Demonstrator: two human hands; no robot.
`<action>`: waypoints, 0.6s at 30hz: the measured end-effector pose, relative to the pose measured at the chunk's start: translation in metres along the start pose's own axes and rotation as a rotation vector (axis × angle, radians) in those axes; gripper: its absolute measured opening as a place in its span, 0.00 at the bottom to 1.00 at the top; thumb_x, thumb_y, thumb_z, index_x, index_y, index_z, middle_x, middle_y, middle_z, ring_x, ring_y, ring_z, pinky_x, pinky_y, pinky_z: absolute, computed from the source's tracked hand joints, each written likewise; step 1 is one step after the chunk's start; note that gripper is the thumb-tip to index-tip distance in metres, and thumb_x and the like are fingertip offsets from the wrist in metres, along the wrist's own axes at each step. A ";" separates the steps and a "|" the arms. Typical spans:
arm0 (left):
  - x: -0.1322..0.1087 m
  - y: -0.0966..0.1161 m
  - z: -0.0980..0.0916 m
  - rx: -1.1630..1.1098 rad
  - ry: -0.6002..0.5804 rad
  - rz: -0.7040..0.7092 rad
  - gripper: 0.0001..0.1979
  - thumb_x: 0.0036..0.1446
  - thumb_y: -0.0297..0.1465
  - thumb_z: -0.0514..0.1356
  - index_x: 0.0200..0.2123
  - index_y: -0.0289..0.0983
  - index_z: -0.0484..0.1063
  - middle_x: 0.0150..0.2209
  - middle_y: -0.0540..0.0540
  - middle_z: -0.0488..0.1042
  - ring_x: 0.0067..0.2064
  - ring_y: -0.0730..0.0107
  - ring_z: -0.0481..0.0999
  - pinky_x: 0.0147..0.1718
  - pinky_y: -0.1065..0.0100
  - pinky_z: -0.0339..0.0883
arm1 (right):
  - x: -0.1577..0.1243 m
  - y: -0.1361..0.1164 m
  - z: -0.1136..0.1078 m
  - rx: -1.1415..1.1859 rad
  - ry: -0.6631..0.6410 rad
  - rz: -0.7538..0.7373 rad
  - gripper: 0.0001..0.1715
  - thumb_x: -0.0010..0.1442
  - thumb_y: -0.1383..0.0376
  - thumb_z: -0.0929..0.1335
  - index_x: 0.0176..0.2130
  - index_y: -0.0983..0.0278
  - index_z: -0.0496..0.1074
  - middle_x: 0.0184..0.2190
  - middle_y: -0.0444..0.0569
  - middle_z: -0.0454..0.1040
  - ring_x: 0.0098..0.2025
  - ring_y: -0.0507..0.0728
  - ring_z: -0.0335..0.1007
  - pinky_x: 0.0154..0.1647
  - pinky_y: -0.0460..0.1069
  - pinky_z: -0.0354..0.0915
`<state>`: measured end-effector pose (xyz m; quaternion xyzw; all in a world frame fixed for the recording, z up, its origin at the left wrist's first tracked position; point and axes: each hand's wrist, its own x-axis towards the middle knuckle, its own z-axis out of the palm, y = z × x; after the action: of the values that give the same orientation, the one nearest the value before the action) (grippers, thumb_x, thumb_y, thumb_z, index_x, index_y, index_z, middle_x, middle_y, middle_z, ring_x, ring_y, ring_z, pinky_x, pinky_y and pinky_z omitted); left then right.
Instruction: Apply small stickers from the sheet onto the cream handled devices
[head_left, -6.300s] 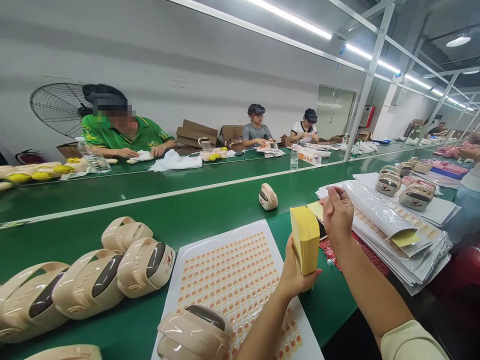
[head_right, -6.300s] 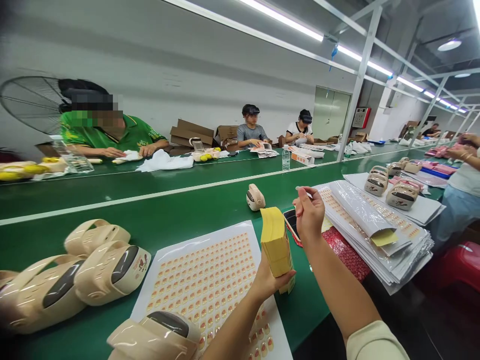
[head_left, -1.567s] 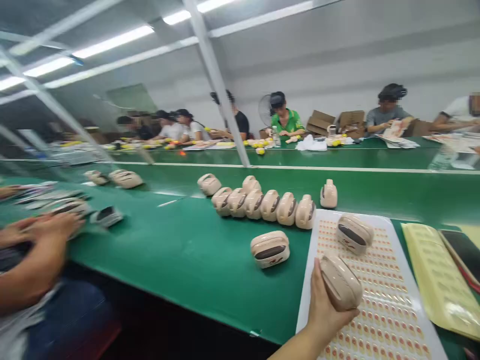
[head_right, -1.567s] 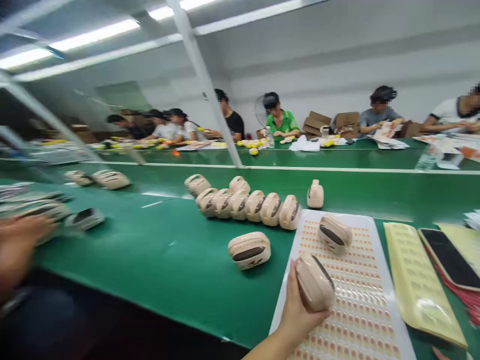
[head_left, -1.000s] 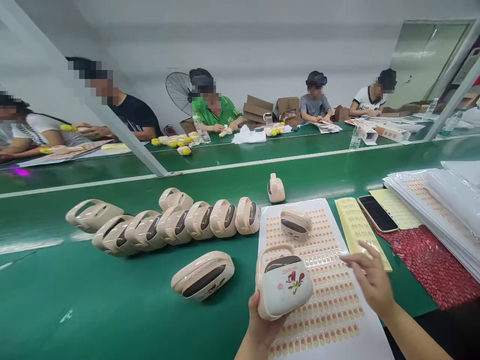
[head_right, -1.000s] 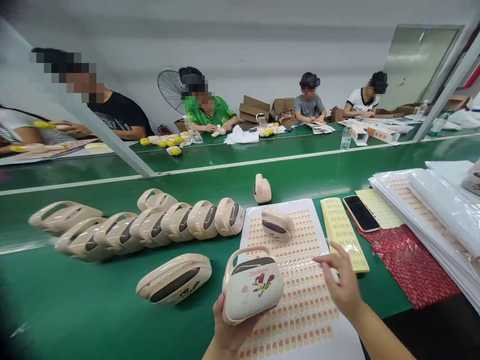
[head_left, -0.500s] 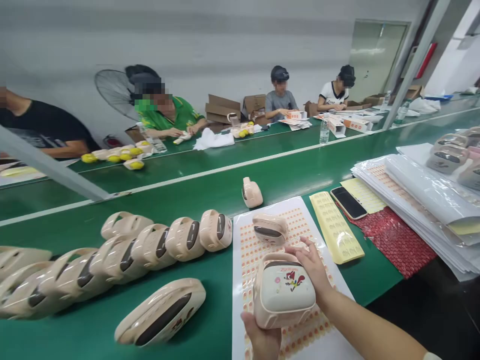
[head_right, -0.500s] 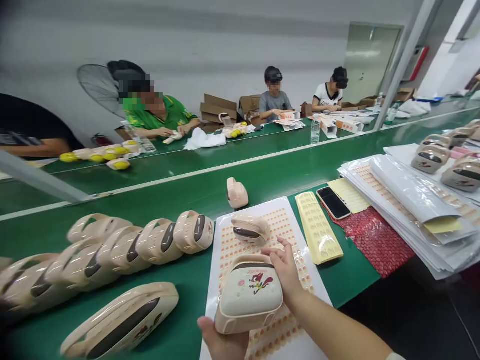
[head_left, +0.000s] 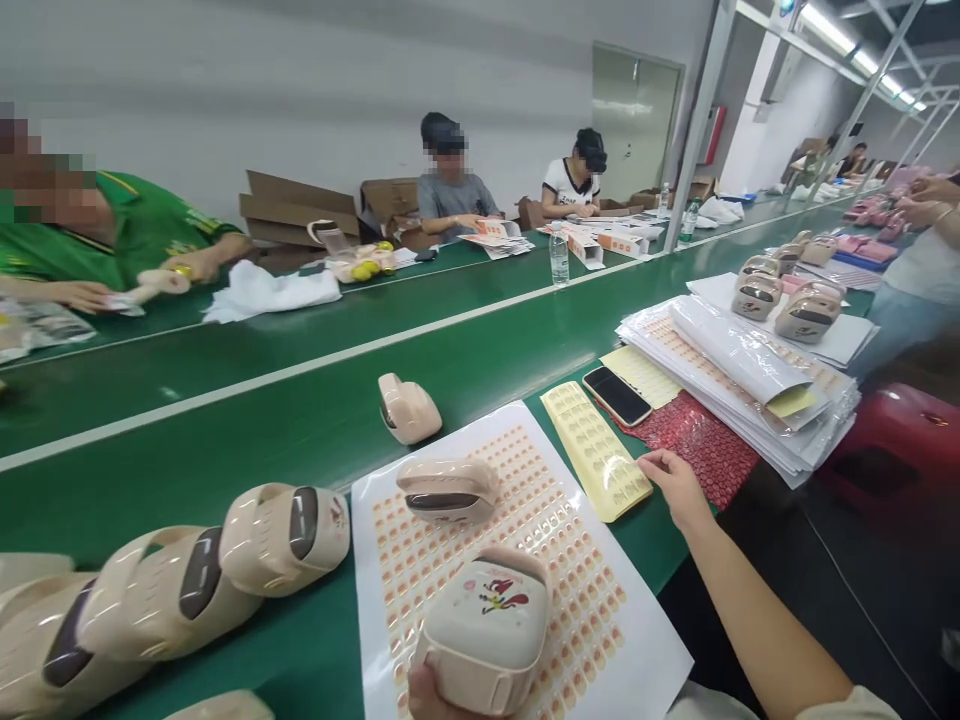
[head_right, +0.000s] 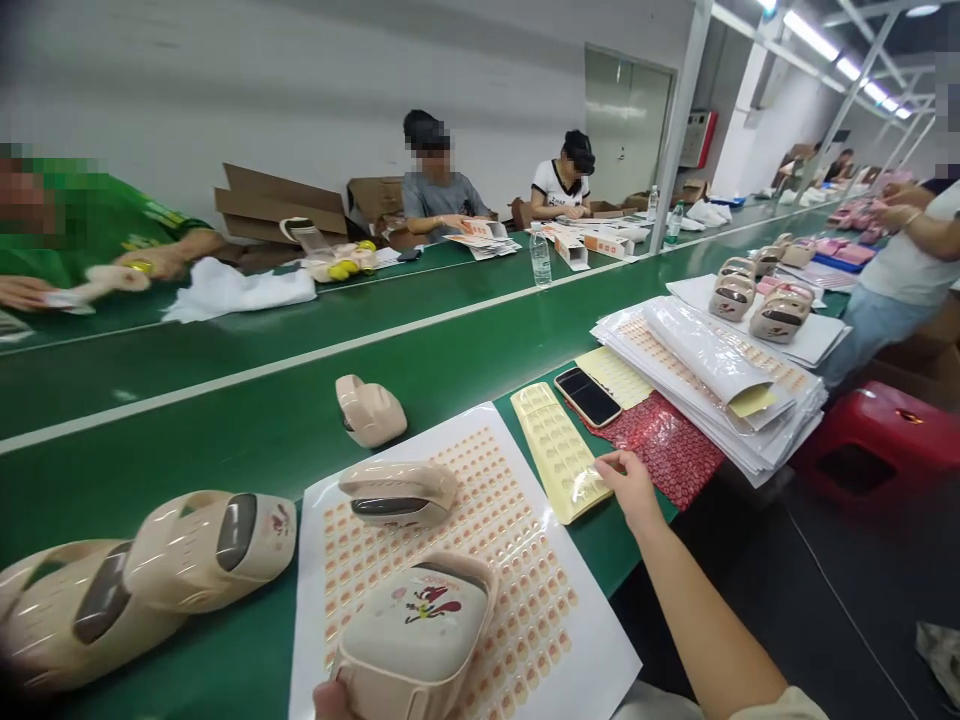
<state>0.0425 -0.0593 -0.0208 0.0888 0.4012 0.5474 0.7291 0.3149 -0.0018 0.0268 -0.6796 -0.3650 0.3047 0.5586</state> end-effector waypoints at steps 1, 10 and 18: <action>0.001 -0.001 -0.002 -0.014 0.004 -0.014 0.43 0.35 0.60 0.57 0.55 0.47 0.64 0.46 0.46 0.76 0.55 0.45 0.66 0.48 0.52 0.67 | 0.005 0.004 -0.009 -0.022 -0.007 0.022 0.20 0.39 0.51 0.70 0.24 0.64 0.69 0.27 0.49 0.70 0.32 0.58 0.65 0.38 0.55 0.62; 0.010 -0.006 -0.024 -0.070 -0.086 -0.062 0.40 0.36 0.52 0.63 0.55 0.48 0.63 0.45 0.45 0.76 0.56 0.42 0.64 0.48 0.46 0.66 | 0.020 0.023 -0.018 -0.253 -0.059 -0.015 0.11 0.39 0.57 0.70 0.20 0.63 0.69 0.26 0.47 0.65 0.29 0.56 0.62 0.36 0.55 0.61; -0.001 0.008 0.013 0.036 0.071 0.052 0.41 0.37 0.59 0.57 0.53 0.46 0.66 0.43 0.46 0.77 0.52 0.47 0.69 0.40 0.59 0.72 | -0.003 0.011 -0.022 -0.205 -0.139 -0.289 0.14 0.50 0.53 0.67 0.25 0.61 0.68 0.32 0.50 0.69 0.39 0.61 0.64 0.35 0.53 0.62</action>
<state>0.0454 -0.0527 -0.0075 0.0927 0.4341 0.5616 0.6982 0.3331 -0.0178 0.0200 -0.6509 -0.5256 0.2285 0.4978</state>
